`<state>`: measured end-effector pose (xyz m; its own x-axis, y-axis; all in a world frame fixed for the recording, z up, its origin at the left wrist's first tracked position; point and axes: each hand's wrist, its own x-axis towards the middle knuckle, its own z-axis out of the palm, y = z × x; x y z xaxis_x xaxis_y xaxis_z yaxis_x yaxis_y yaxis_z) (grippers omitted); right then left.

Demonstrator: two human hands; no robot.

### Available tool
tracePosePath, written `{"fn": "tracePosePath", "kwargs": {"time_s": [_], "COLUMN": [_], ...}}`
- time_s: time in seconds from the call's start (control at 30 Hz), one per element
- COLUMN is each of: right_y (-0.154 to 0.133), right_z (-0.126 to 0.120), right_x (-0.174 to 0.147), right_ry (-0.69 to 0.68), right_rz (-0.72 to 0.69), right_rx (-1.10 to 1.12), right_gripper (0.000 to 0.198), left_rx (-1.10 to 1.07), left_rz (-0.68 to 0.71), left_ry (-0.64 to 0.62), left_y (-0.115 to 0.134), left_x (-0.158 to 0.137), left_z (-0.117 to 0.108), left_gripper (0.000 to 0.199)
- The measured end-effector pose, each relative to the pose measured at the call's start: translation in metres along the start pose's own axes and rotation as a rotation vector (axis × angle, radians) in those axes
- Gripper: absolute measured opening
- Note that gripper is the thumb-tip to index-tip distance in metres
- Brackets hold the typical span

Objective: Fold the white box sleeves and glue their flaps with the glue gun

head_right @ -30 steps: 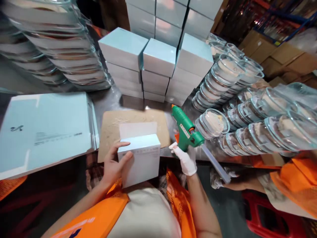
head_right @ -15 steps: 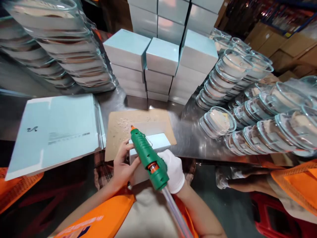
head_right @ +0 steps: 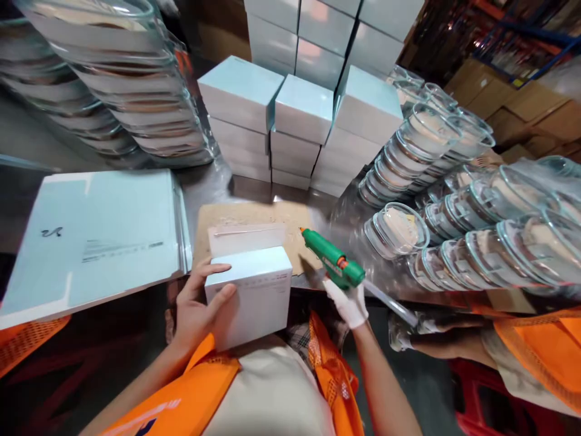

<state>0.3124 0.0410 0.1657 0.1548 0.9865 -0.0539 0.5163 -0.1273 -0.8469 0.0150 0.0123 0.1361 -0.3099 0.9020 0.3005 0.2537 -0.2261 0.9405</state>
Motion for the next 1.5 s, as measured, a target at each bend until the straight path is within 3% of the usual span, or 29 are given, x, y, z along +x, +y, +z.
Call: {"fn": "tracePosePath", "kwargs": {"time_s": [0.1,0.2,0.3,0.4,0.47,0.53,0.6,0.67,0.77,0.83,0.97,1.13,1.2,1.33,1.4,1.43,1.5], "right_y": [0.005,0.004,-0.007,-0.033,-0.053,-0.067,-0.069,-0.062,-0.051,-0.052,-0.064,-0.062,-0.056,-0.046,-0.041,-0.04,-0.035], "right_z": [0.015,0.012,-0.004,-0.006,0.007,0.025,0.036,0.038,0.025,0.016,0.013,0.022,0.028,0.046,0.052,0.053,0.049], "right_x": [0.031,0.055,0.062,0.051,0.041,0.035,0.032,0.034,0.039,0.041,0.039,0.034,0.029,0.02,0.019,0.018,0.015], "right_ry": [-0.1,-0.157,-0.064,-0.011,-0.161,-0.344,-0.396,-0.417,-0.611,-0.687,-0.6,-0.602,-0.543,-0.189,-0.097,-0.072,0.001], "right_rz": [0.183,0.358,0.336,0.172,0.051,0.014,0.007,-0.077,-0.381,-0.59,-0.854,-0.939,-0.909,-0.794,-0.761,-0.748,-0.757], "right_rx": [0.045,-0.005,-0.11,0.003,0.246,0.489,0.625,0.671,0.58,0.434,0.113,0.082,0.133,0.333,0.336,0.309,0.211], "right_gripper": [0.054,0.061,0.051,0.045,0.057,0.063,0.061,0.062,0.082,0.083,0.049,0.033,0.035,0.031,0.027,0.033,0.065], "left_rx": [-0.06,-0.112,-0.143,-0.163,-0.186,-0.199,-0.206,-0.288,-0.533,-0.583,-0.365,-0.292,-0.281,-0.302,-0.321,-0.328,-0.361], "left_rz": [0.002,-0.043,-0.101,-0.074,-0.031,-0.007,-0.009,-0.01,0.024,0.068,0.178,0.179,0.137,0.057,0.032,-0.001,-0.135], "left_ry": [0.013,0.012,0.005,-0.025,-0.077,-0.118,-0.114,-0.069,-0.056,-0.094,-0.142,-0.173,-0.151,-0.113,-0.099,-0.074,0.032], "left_y": [0.005,0.008,0.01,0.013,0.016,0.017,0.017,0.015,0.011,0.009,0.009,0.011,0.011,0.011,0.012,0.012,0.013], "left_x": [0.002,0.002,0.003,0.005,0.007,0.008,0.01,0.012,0.017,0.021,0.026,0.026,0.024,0.022,0.024,0.026,0.034], "left_z": [-0.003,-0.007,-0.009,-0.006,-0.002,0.002,0.006,0.01,0.012,0.011,0.005,0.002,0.003,0.01,0.013,0.014,0.015], "left_gripper": [0.026,0.025,0.026,0.028,0.031,0.034,0.036,0.039,0.057,0.059,0.025,0.026,0.029,0.035,0.037,0.039,0.043]}}
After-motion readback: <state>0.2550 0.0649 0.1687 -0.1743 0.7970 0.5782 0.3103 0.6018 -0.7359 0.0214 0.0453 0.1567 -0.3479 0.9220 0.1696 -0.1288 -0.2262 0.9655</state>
